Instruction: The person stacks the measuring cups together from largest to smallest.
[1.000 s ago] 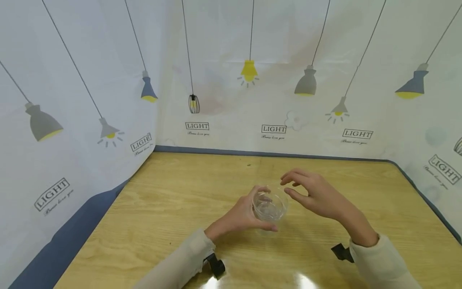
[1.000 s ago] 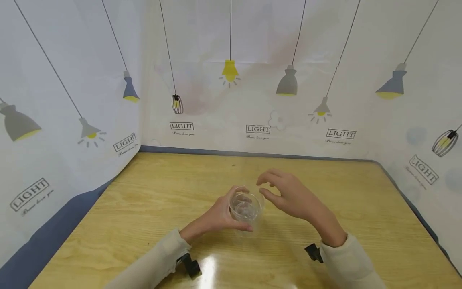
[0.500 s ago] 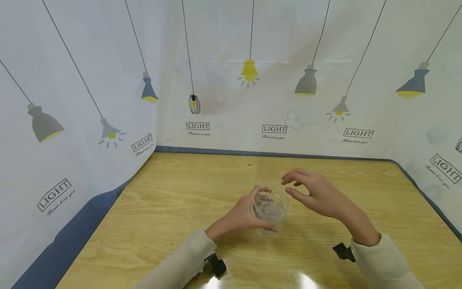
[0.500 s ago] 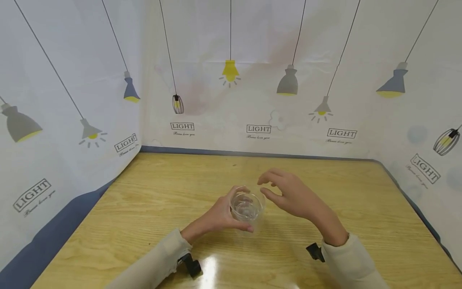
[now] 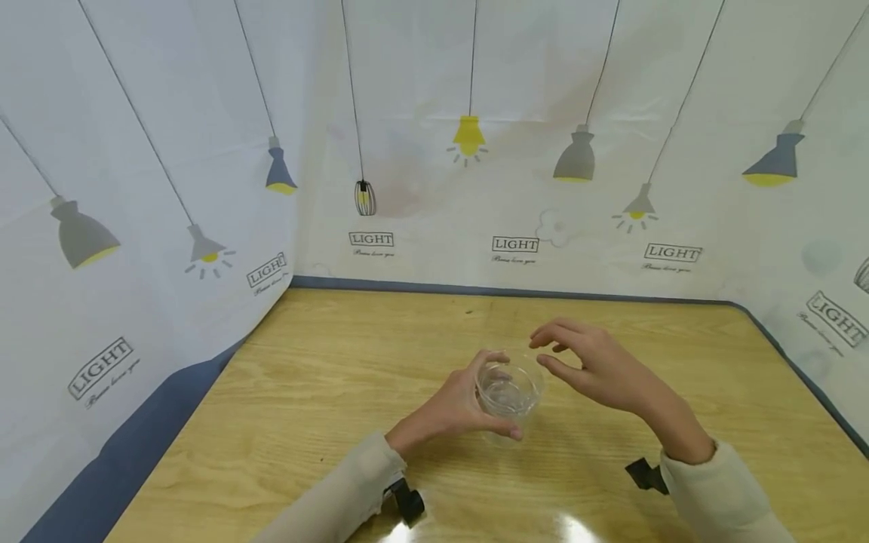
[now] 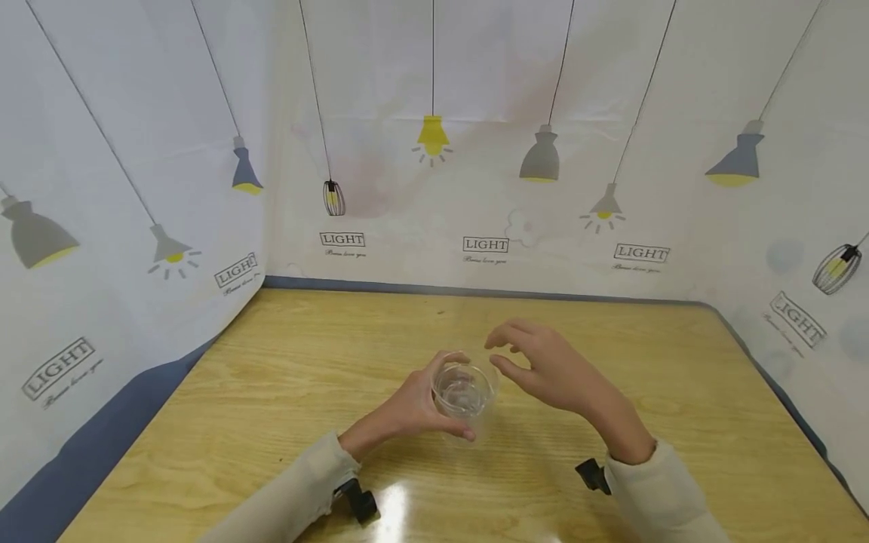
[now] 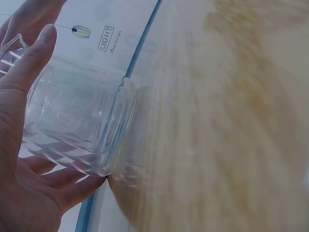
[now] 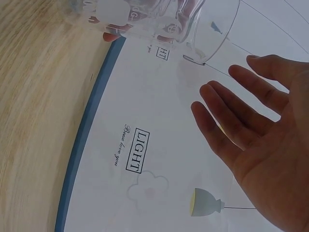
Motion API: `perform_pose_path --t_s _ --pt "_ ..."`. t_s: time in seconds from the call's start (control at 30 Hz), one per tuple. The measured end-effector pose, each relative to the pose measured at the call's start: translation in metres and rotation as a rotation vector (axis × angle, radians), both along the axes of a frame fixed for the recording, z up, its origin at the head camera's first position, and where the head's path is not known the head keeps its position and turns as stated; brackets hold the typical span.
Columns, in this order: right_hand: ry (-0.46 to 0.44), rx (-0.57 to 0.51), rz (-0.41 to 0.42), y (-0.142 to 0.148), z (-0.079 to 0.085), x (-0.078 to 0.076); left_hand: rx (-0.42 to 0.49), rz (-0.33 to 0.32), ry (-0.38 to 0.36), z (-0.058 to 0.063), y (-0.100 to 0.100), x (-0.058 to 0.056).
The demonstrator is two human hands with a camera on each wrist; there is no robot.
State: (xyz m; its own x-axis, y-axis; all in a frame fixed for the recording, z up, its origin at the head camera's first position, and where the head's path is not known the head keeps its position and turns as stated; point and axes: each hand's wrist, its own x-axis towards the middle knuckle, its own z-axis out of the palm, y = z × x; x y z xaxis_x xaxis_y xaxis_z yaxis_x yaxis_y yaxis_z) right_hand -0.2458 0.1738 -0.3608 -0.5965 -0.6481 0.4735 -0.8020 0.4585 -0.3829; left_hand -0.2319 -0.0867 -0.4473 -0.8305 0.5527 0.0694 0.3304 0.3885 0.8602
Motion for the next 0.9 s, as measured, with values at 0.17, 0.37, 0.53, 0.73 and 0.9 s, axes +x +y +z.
perform_pose_path --t_s 0.17,0.37,0.53,0.73,0.9 --pt "-0.012 -0.007 0.003 -0.001 0.003 0.001 -0.016 0.014 0.018 0.0 -0.001 0.0" --pt "-0.016 -0.004 0.001 0.0 0.003 0.0 -0.028 0.022 0.028 0.001 -0.002 -0.001" --pt "-0.023 -0.003 -0.006 0.0 0.003 -0.001 -0.055 -0.042 -0.004 0.002 -0.008 -0.005" --pt "-0.041 -0.019 -0.006 0.001 0.003 -0.003 -0.096 -0.148 -0.092 0.005 -0.028 -0.019" --pt "-0.084 -0.046 -0.022 0.008 0.0 -0.007 -0.173 -0.107 -0.073 0.008 -0.054 -0.035"
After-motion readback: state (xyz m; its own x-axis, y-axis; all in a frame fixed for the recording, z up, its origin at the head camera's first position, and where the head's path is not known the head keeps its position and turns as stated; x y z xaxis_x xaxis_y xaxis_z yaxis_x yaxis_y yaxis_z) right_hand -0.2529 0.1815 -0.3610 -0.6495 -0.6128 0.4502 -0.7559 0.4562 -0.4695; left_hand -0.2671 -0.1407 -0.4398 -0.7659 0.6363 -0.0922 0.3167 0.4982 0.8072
